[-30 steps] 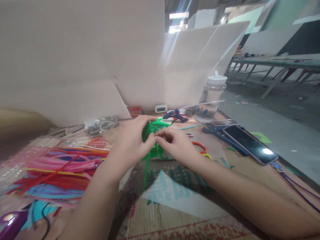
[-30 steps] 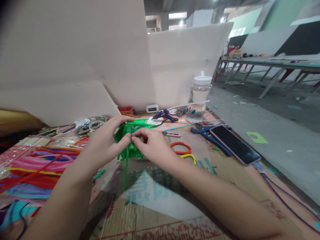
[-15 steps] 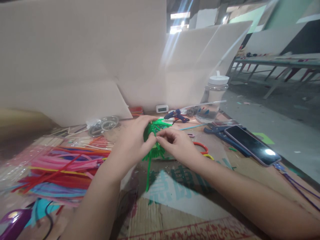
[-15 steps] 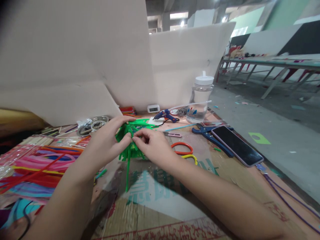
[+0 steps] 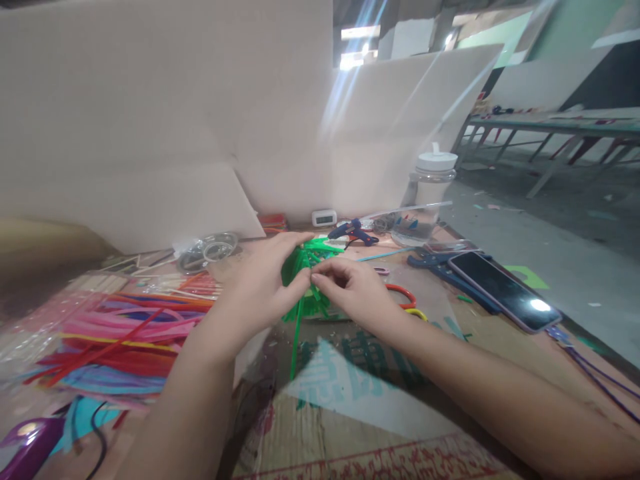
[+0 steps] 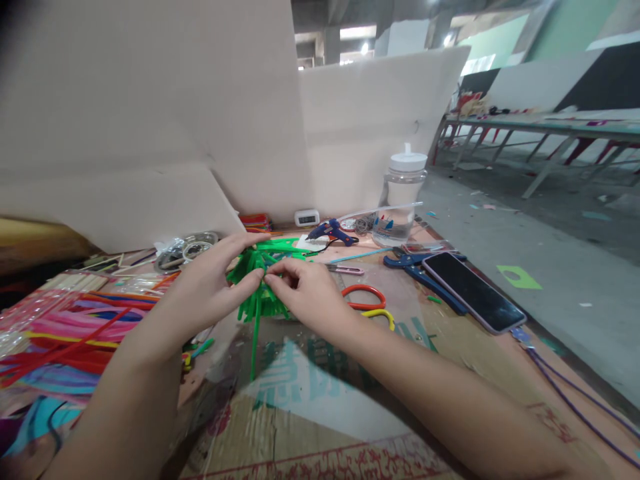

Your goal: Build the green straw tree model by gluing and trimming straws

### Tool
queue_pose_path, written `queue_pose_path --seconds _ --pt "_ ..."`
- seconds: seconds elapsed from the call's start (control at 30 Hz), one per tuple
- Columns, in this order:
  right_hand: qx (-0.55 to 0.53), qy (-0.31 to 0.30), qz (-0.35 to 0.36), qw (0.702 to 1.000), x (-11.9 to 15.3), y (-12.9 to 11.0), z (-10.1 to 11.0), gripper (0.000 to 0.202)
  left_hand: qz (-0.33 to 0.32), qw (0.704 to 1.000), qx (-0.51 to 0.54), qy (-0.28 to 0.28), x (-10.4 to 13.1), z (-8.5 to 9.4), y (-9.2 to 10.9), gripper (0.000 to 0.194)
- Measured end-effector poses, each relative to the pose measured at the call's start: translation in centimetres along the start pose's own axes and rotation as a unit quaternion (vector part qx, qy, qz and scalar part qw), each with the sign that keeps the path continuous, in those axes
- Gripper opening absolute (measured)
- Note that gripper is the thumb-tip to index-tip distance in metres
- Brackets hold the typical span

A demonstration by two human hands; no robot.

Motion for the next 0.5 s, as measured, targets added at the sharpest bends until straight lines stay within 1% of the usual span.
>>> queue_pose_path --seconds 0.1,0.23,0.3,0.37,0.43,0.5 --pt "-0.002 -0.002 0.000 1.000 -0.1 0.0 0.0 0.016 -0.002 1.000 0.001 0.010 -0.1 -0.2 0.1 0.038" --pt "-0.010 -0.003 -0.003 1.000 -0.1 0.2 -0.1 0.016 -0.005 1.000 0.001 0.004 -0.1 -0.2 0.3 0.039" --pt "-0.012 -0.001 -0.003 1.000 0.0 0.2 -0.1 0.016 -0.007 1.000 0.007 -0.012 0.1 -0.1 0.1 0.043" --pt "-0.016 0.001 -0.001 1.000 0.0 0.1 -0.1 0.015 -0.005 0.999 0.020 -0.037 0.3 -0.1 -0.3 0.050" --pt "-0.028 0.005 0.001 1.000 0.0 -0.1 0.1 0.014 0.010 0.997 0.051 -0.058 0.4 -0.2 -1.0 0.057" --pt "-0.053 0.013 -0.001 0.998 0.0 -0.1 0.5 0.015 0.035 0.990 0.130 -0.051 0.5 -0.1 -2.0 0.056"
Point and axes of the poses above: each hand's wrist, its own x-axis away from the middle knuckle, its own z-axis out of the back of the hand, y = z × x, the point moved 10 cm from there along -x, towards the middle knuckle, and after that the axes turned 8 degrees about -y, right-handed, at the moved point
